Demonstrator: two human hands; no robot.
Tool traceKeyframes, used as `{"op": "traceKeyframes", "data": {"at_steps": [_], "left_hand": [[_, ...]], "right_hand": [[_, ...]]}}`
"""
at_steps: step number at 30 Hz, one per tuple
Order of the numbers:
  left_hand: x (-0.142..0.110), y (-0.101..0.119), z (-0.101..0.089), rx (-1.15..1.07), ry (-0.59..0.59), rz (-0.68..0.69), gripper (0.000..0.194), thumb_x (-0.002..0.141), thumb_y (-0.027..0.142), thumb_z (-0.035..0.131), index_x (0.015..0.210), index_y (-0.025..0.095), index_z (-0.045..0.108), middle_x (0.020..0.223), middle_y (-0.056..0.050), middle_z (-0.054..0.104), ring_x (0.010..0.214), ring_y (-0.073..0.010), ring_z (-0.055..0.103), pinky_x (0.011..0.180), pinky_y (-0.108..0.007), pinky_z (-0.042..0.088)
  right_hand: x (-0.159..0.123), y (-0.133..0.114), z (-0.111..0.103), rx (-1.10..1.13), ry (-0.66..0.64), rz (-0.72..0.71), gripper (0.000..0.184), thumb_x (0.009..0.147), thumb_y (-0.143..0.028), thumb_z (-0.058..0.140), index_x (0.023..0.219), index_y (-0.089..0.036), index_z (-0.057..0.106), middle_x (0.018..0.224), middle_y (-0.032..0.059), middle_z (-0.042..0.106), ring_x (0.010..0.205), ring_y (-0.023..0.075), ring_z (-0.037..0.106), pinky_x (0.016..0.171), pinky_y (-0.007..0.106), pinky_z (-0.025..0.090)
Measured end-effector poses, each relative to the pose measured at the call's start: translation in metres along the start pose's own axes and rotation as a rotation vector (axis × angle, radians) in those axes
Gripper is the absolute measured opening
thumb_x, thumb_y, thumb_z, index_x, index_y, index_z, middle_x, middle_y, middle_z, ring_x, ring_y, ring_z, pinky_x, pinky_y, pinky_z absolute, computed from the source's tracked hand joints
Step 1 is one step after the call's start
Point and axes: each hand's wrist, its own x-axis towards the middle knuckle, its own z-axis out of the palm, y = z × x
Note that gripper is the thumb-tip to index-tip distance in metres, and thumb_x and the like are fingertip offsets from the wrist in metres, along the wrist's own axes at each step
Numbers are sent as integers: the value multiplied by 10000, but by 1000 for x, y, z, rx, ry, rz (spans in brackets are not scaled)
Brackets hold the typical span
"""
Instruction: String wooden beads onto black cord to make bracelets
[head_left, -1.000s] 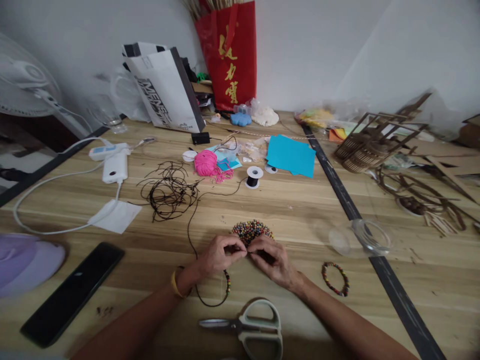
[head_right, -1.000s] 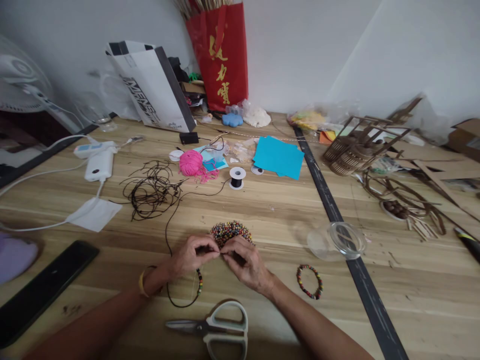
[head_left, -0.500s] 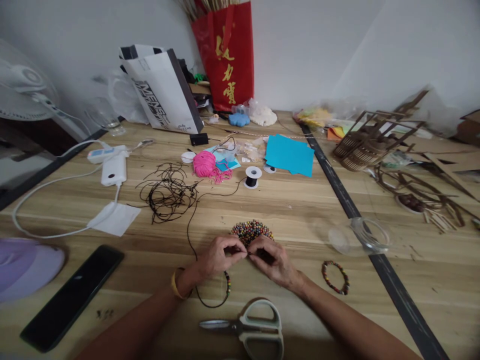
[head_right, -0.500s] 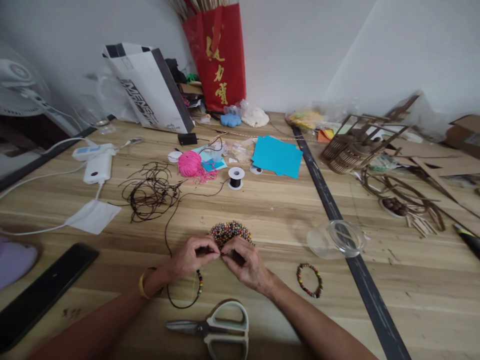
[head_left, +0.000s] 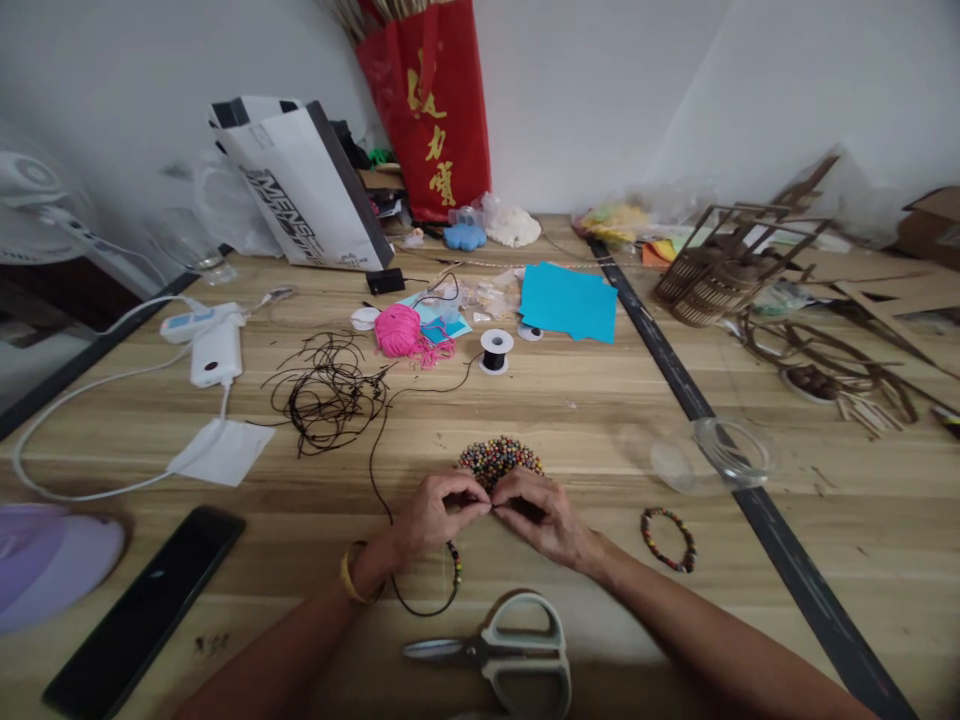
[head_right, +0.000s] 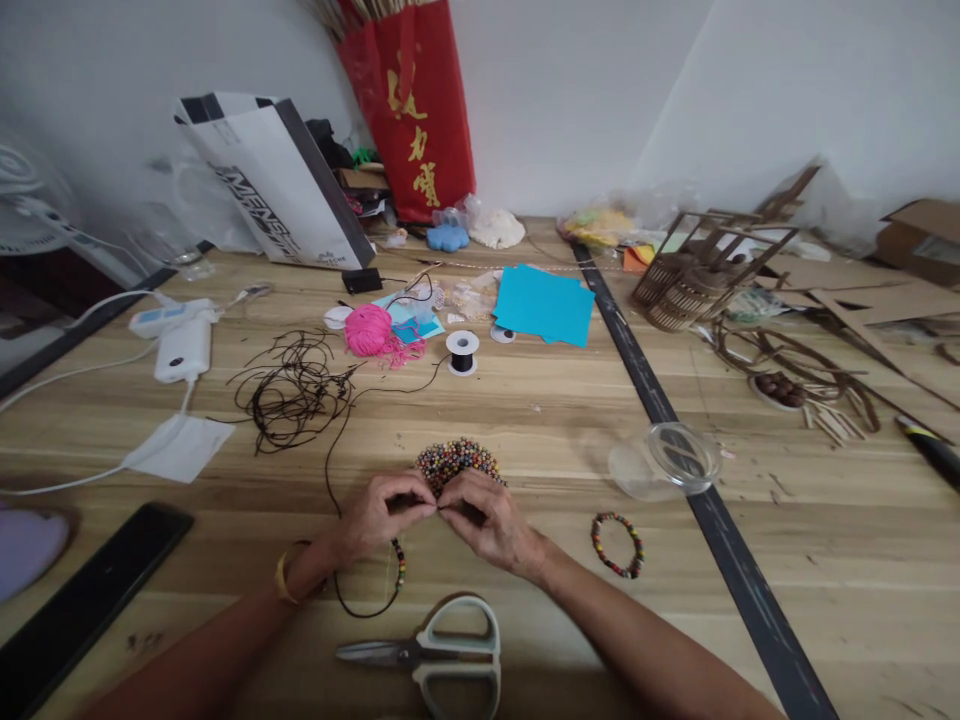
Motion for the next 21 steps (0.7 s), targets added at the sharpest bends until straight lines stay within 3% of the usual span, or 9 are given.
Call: {"op": "traceKeyframes", "data": {"at_steps": [8,21], "left_hand": [[0,2,-1,-8,-1,11,130,792,238,641,726,134,684,701,-57,668,676,-149,597,669,-250,450],[-1,-1,-2,-34,-26,-16,54,746,172,661,770,126,674,744,-65,680,707,-152,615,668,-241,469]], "right_hand": [[-1,2,1,-6,16,-12,78,907,-221,559,909,-171,620,805,72,651,774,175,607,710,318,508],[-1,3,1,7,29,-31,61,901,-210,568,904,-170,614,809,76,652,763,173,597,690,311,501]]}}
